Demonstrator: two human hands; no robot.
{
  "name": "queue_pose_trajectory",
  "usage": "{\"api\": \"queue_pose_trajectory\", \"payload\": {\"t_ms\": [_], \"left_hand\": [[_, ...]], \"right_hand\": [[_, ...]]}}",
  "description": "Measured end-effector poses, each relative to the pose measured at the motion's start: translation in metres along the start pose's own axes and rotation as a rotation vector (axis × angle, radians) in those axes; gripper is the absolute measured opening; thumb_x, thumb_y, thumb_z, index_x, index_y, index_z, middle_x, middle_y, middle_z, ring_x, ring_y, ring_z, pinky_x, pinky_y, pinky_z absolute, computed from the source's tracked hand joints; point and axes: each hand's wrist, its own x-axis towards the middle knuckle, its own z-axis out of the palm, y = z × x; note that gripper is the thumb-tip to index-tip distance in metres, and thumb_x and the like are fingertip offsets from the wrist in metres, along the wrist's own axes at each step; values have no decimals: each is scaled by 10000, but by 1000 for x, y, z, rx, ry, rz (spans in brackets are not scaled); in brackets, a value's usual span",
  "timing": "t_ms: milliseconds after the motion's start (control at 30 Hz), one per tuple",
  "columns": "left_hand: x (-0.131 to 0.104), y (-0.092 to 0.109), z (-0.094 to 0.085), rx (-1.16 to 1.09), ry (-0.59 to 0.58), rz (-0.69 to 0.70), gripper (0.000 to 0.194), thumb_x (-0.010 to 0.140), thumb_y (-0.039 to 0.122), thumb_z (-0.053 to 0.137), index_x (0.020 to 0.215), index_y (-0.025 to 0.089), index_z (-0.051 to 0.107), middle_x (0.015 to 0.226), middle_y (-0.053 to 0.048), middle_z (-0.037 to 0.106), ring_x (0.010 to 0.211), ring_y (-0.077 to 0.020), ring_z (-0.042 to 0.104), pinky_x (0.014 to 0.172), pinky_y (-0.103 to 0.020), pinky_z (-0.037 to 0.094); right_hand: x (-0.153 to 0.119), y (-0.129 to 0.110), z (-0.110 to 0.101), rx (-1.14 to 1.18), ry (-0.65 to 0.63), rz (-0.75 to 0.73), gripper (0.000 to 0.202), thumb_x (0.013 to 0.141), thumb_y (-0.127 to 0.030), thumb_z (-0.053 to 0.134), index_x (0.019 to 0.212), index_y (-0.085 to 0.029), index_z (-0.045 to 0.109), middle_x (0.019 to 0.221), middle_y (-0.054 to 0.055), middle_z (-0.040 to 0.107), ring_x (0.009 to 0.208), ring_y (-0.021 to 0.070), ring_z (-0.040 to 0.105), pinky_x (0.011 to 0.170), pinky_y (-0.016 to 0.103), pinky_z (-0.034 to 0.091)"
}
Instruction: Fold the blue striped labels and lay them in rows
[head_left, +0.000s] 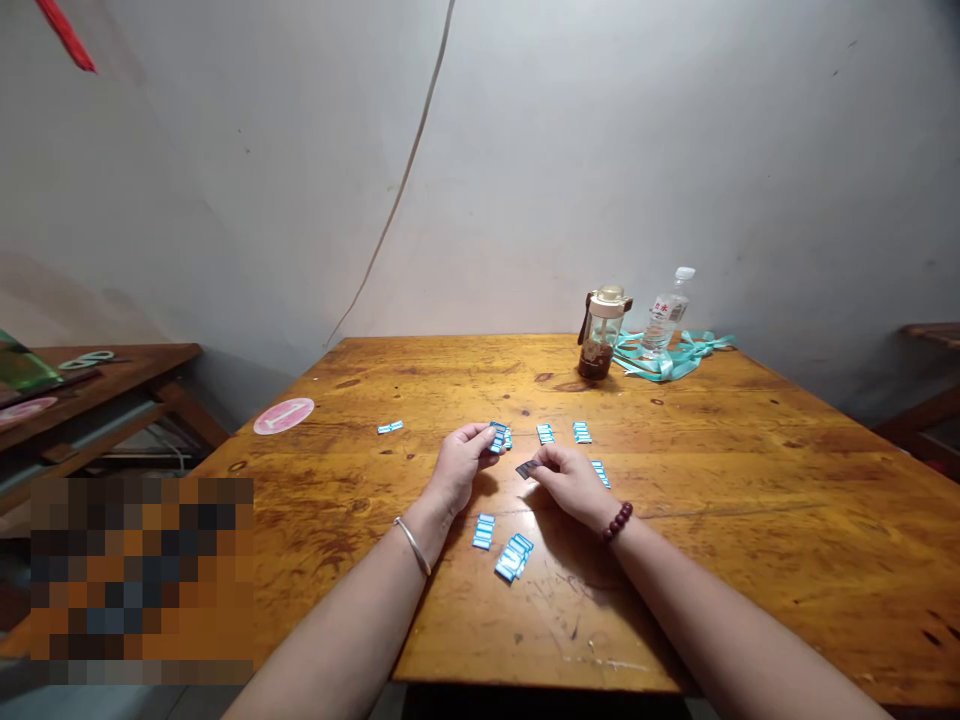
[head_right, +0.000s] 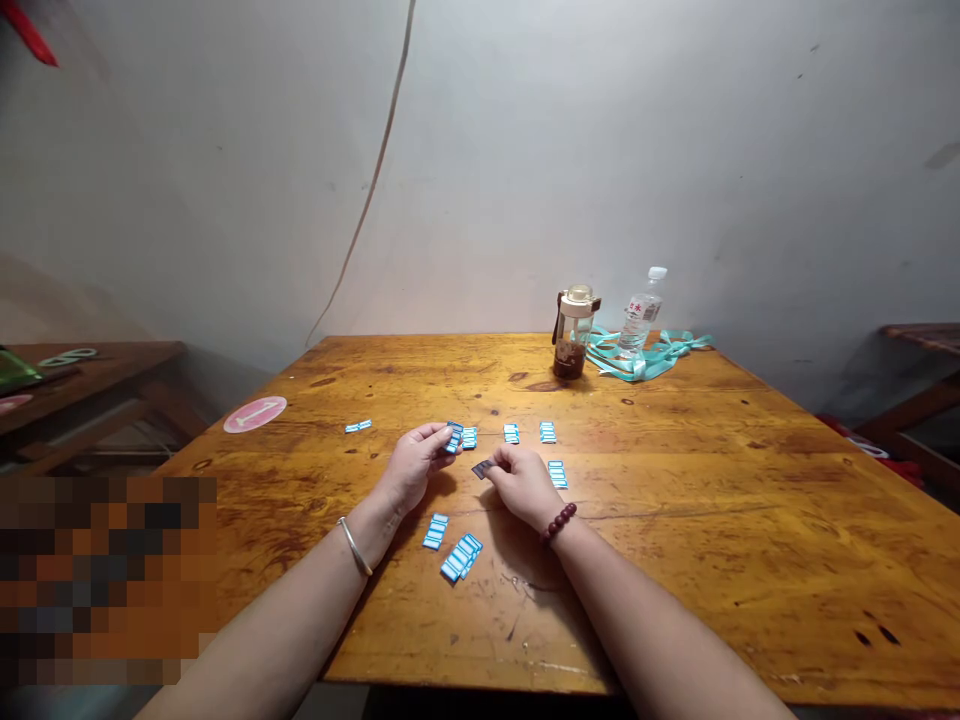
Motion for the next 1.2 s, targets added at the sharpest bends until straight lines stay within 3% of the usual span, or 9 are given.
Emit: {"api": "queue_pose_trajectory", "payload": {"t_ms": [167, 400, 733, 833, 933, 1100, 1200], "left_hand": [[-2, -4, 2, 46, -62, -5, 238, 635, 350, 615, 717, 126, 610, 641, -22, 585, 553, -79, 510, 520, -180, 381], [-10, -7, 12, 98, -200, -78, 212, 623, 325, 627, 671, 119, 604, 593, -2, 548, 493, -64, 464, 464, -172, 344], [-16, -5, 16, -15, -305, -237, 260, 674, 352, 595, 751, 104, 601, 681, -32, 568, 581, -78, 512, 540, -187, 397], [-15, -6, 16, -23, -333, -222, 225, 651, 292, 631, 764, 100, 606, 699, -36, 576, 591, -77, 519, 556, -182, 395], [-14, -5, 17, -3, -337, -188, 209, 646, 277, 634, 755, 101, 609, 661, -23, 573, 544, -65, 504, 523, -172, 378], [-15, -4, 18, 93, -338, -136, 237, 645, 316, 632, 689, 84, 612, 575, -11, 562, 467, -44, 467, 454, -150, 338], [-16, -3, 17, 31, -316, -206, 263, 663, 352, 611, 743, 101, 603, 652, -35, 591, 558, -82, 546, 502, -161, 394]], "right_hand": [[0, -8, -5, 100, 30, -19, 178, 729, -296, 495, 615, -161, 509, 555, -38, 474, 522, 89, 409, 495, 197, 310], [-9, -22, -4, -87, 51, -152, 161, 754, -218, 458, 612, -170, 516, 567, -22, 508, 532, 94, 428, 501, 199, 302], [-6, -7, 3, -21, 65, -43, 145, 754, -267, 464, 641, -176, 454, 558, -39, 473, 513, 84, 425, 462, 181, 291], [-5, -5, 4, 41, 85, -19, 86, 744, -266, 479, 751, -181, 474, 570, -45, 475, 514, 86, 441, 463, 183, 309], [-3, -8, 2, 85, 80, -25, 188, 722, -250, 510, 897, -184, 488, 593, -46, 485, 528, 91, 457, 479, 189, 333], [0, -15, -6, 138, 53, -73, 126, 728, -270, 508, 705, -162, 568, 647, -6, 537, 595, 104, 479, 542, 207, 372], [1, -17, -9, 235, 63, -53, 142, 734, -263, 495, 665, -159, 563, 625, -7, 549, 599, 112, 499, 566, 217, 388]]}}
